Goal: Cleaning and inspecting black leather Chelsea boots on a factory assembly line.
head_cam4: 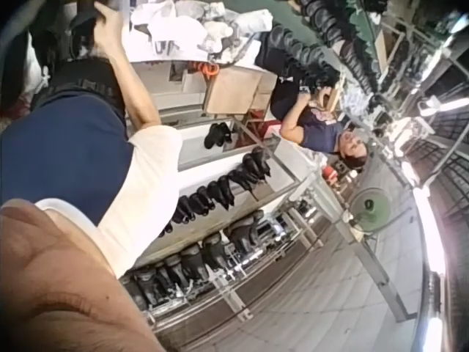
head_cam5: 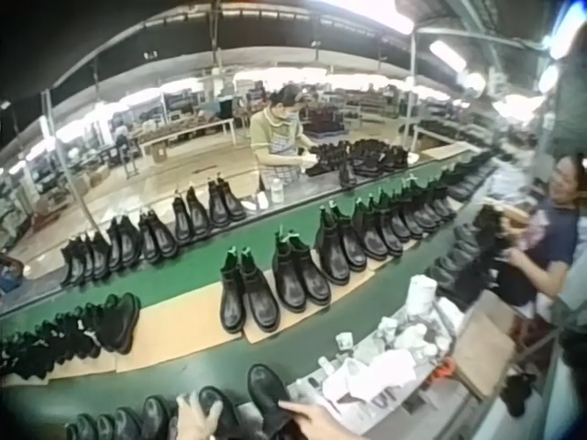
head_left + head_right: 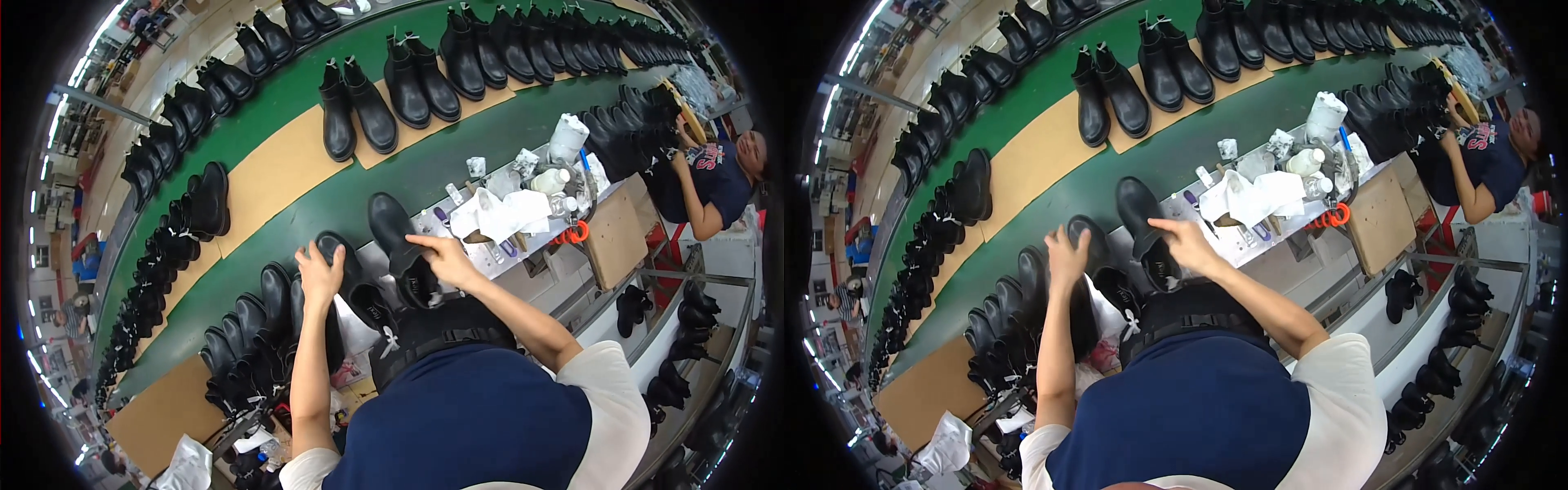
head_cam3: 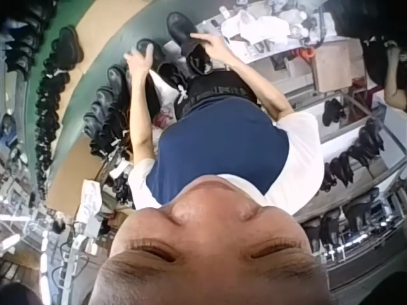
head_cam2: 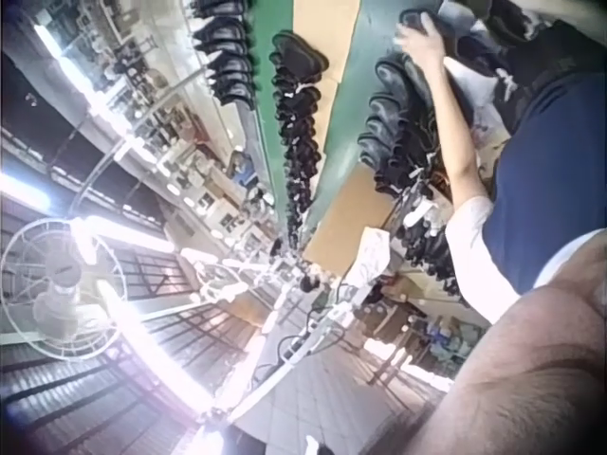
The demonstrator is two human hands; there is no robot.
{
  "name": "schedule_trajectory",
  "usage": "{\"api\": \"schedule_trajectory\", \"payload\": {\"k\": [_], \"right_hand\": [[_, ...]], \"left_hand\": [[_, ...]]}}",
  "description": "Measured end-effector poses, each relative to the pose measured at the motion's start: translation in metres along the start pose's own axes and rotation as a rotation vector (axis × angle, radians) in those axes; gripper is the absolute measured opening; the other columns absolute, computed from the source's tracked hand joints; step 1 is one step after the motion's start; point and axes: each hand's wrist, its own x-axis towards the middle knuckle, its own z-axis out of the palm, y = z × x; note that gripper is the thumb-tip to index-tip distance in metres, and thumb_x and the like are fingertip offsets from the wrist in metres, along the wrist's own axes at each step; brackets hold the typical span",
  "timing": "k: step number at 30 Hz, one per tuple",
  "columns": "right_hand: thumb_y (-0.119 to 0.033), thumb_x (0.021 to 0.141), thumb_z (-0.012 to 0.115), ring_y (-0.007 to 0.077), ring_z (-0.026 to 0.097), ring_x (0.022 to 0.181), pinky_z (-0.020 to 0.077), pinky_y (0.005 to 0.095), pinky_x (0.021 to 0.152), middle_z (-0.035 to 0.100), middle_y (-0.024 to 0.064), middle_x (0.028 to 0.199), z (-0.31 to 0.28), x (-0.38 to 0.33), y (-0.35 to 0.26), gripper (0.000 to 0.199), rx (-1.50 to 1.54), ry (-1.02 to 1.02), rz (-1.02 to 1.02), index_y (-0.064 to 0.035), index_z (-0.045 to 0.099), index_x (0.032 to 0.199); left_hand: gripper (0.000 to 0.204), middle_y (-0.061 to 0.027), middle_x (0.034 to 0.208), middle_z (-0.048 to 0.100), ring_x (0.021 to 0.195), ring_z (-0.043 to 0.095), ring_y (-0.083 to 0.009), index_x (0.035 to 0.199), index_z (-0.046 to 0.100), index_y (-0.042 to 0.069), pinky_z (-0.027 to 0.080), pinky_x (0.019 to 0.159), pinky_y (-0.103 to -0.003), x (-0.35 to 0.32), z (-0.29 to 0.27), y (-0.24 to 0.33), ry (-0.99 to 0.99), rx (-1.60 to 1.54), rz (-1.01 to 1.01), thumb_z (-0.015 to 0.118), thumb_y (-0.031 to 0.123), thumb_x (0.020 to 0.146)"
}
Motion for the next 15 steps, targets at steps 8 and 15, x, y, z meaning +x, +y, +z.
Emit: {"api": "schedule_trajectory", "payload": {"k": [8,15], "right_hand": [[-0.005,0.093,0.050,0.0155,0.055,0.111,0.0468,0.0271,0.094,0.057,0.0125,0.121,-0.001,-0.016,-0.043,0.036,1.173,-0.286,0.238,0.0022,0.049,0.127],[0.008,0.070,0.056,0.0188,0.061,0.102,0.0492,0.0323,0.086,0.066,0.0095,0.108,-0.116,0.024,0.012,0.047,-0.140,0.060,-0.077,-0.0020,0.059,0.115]], "left_hand": [[0.096,-0.0203,0.141,0.034,0.129,0.034,-0.0334,0.142,0.027,0.003,0.024,0.109,-0.050,-0.001,-0.051,0.090,-0.599,-2.176,0.445,0.054,0.068,0.076],[0.078,-0.0050,0.091,0.054,0.068,0.044,-0.0149,0.144,0.025,0.010,0.045,0.059,-0.029,-0.026,-0.051,0.069,-0.441,-2.184,0.373,0.062,0.039,0.082]]}}
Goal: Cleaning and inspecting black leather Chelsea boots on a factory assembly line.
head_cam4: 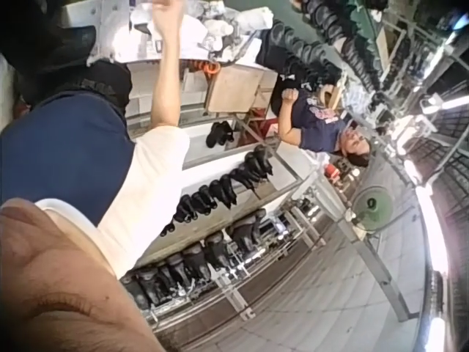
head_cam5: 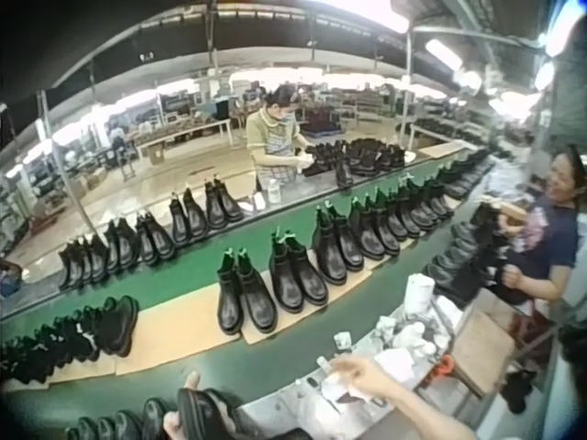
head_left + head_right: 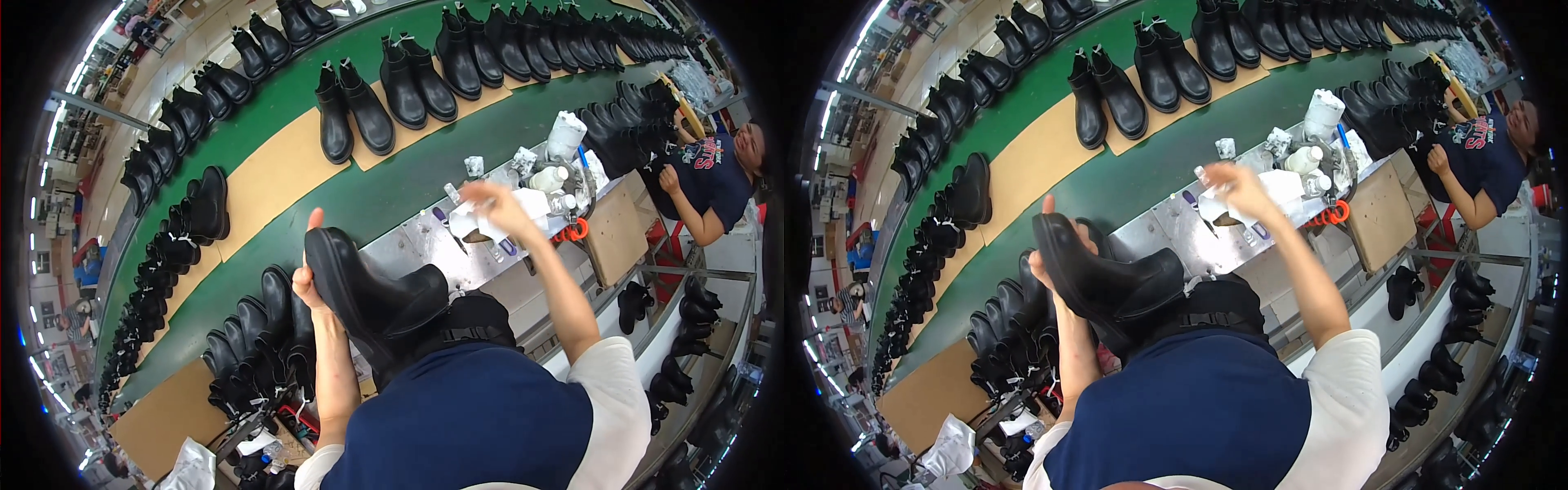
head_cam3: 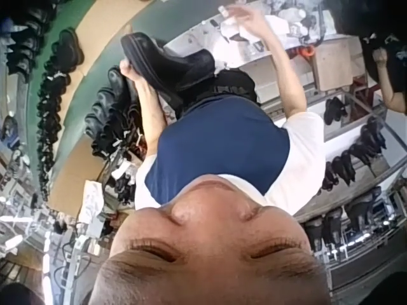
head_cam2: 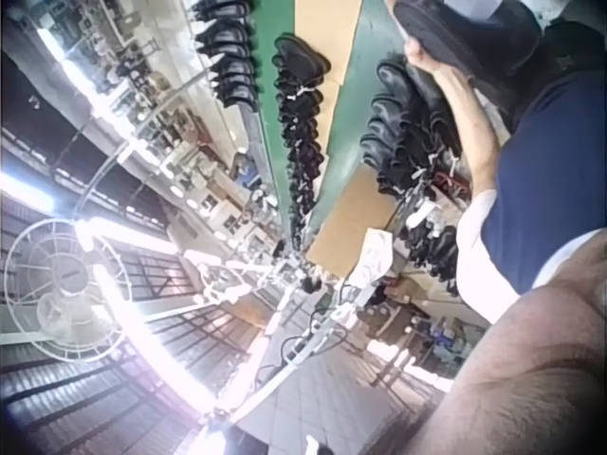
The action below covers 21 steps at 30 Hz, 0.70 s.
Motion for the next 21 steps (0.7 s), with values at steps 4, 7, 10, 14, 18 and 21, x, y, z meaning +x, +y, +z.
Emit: {"api": "schedule_trajectory", "payload": {"k": [4,7,10,14,18,21], "right_hand": [[-0.002,0.063,0.060,0.0314,0.059,0.106,0.0474,0.0401,0.091,0.061,0.0170,0.116,-0.071,0.018,0.090,0.054,-0.807,0.160,0.238,-0.0045,0.058,0.117],[-0.025,0.064,0.068,0.0329,0.055,0.113,0.0447,0.0409,0.096,0.058,0.0164,0.121,-0.063,0.030,0.114,0.069,-0.867,-0.162,0.517,-0.0076,0.050,0.128],[-0.024,0.060,0.071,0.0336,0.055,0.112,0.0419,0.0515,0.096,0.057,0.0142,0.122,-0.037,0.044,0.114,0.071,-0.745,-0.049,0.503,-0.0172,0.051,0.128],[-0.015,0.065,0.064,0.0314,0.055,0.112,0.0402,0.0567,0.093,0.061,0.0125,0.116,-0.045,0.017,0.113,0.048,-0.590,0.205,0.460,-0.0136,0.062,0.113],[-0.010,0.063,0.062,0.0294,0.060,0.094,0.0451,0.0471,0.078,0.064,0.0110,0.096,-0.051,0.003,0.110,0.032,-0.391,0.498,0.375,-0.0083,0.064,0.095],[-0.007,0.061,0.062,0.0276,0.060,0.083,0.0472,0.0391,0.069,0.061,0.0106,0.083,-0.048,0.002,0.102,0.025,-0.249,0.670,0.243,-0.0041,0.062,0.086]], "left_hand": [[0.058,-0.0086,0.100,0.060,0.080,0.057,-0.0205,0.130,0.045,0.002,0.050,0.071,-0.031,0.013,0.007,0.004,0.343,0.090,-0.015,0.055,0.035,0.083],[0.048,-0.0117,0.111,0.062,0.099,0.060,-0.0262,0.112,0.059,0.000,0.050,0.085,-0.038,0.021,0.012,0.011,0.767,0.226,0.088,0.046,0.037,0.085],[0.053,-0.0144,0.115,0.060,0.103,0.059,-0.0294,0.120,0.054,-0.001,0.048,0.092,-0.042,-0.009,0.023,0.019,0.463,0.078,0.093,0.044,0.036,0.084],[0.060,-0.0157,0.117,0.058,0.099,0.061,-0.0317,0.132,0.044,0.003,0.050,0.088,-0.044,-0.019,0.011,-0.002,0.343,-0.074,-0.029,0.051,0.028,0.079],[0.074,-0.0192,0.114,0.058,0.096,0.062,-0.0328,0.142,0.031,0.017,0.054,0.080,-0.045,-0.013,0.018,0.005,0.050,0.013,-0.048,0.055,0.023,0.072],[0.072,-0.0218,0.119,0.055,0.097,0.062,-0.0329,0.139,0.033,0.018,0.057,0.075,-0.045,-0.007,0.019,0.009,0.021,0.046,-0.045,0.059,0.027,0.071]]}}
